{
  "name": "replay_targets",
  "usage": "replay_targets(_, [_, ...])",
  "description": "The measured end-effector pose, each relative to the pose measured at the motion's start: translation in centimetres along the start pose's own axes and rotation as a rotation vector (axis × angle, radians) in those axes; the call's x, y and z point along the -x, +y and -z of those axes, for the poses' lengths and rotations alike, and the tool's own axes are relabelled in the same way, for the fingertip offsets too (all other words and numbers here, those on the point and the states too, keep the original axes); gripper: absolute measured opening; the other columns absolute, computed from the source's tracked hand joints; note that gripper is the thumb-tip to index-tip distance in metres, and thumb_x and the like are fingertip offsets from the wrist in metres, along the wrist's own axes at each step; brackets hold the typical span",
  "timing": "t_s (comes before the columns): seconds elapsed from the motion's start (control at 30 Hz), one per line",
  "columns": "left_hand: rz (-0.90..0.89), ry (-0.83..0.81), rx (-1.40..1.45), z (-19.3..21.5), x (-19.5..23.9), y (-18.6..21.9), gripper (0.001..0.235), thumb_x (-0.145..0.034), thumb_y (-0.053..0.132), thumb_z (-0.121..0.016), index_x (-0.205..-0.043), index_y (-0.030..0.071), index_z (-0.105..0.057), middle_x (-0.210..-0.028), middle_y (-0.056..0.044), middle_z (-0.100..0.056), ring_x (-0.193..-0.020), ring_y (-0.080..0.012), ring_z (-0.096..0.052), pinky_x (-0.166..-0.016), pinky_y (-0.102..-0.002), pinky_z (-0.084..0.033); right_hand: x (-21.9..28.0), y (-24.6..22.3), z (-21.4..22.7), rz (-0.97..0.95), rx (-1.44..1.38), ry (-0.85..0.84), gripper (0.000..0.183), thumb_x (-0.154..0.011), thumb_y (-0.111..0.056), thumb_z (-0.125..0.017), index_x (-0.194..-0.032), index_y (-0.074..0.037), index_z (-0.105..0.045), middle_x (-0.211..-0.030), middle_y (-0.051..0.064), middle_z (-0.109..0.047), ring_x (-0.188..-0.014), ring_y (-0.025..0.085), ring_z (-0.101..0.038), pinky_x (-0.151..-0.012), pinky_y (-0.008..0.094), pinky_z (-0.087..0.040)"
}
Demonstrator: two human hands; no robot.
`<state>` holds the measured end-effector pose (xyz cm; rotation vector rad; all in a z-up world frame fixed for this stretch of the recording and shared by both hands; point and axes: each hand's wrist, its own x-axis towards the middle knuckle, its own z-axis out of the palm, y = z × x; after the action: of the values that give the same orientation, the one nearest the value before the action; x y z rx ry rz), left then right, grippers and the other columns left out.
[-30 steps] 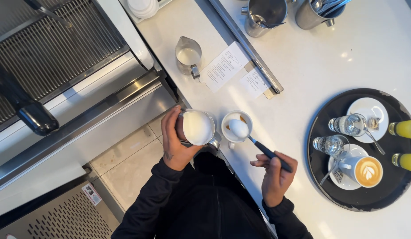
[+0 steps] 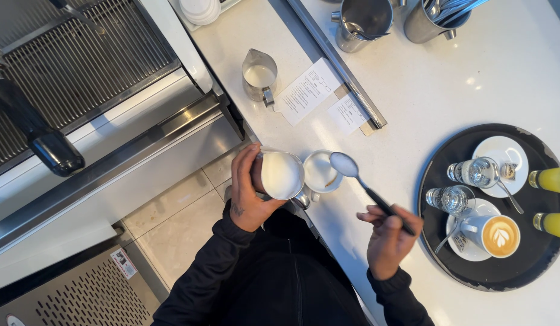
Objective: Preparing a coffee beverage with frothed milk and then cleaning the espresso machine and workspace.
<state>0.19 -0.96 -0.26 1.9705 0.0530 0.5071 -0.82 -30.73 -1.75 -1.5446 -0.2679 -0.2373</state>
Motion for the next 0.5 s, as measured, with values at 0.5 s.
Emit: replay_targets(0.5, [-0.125,-0.299,0.214,2.0,-1.4,2.3,0.104,-0.071,0.018,-0.096,-0.154,0.008,-0.035,-0.158,-0.016,-0.038,-0.149,-0.0365,-0.046,-0.121,-0.044,-0.045,-8.4,-6.9,-0.6,0.059,-0.058,-0.628,0.025,-0.109,-0.01,-0.056,-0.132,-0.003,-0.051,-0.114,0.024,-0.07,-0.104,0.029,-0.075,-0.094,0.043,-0.063])
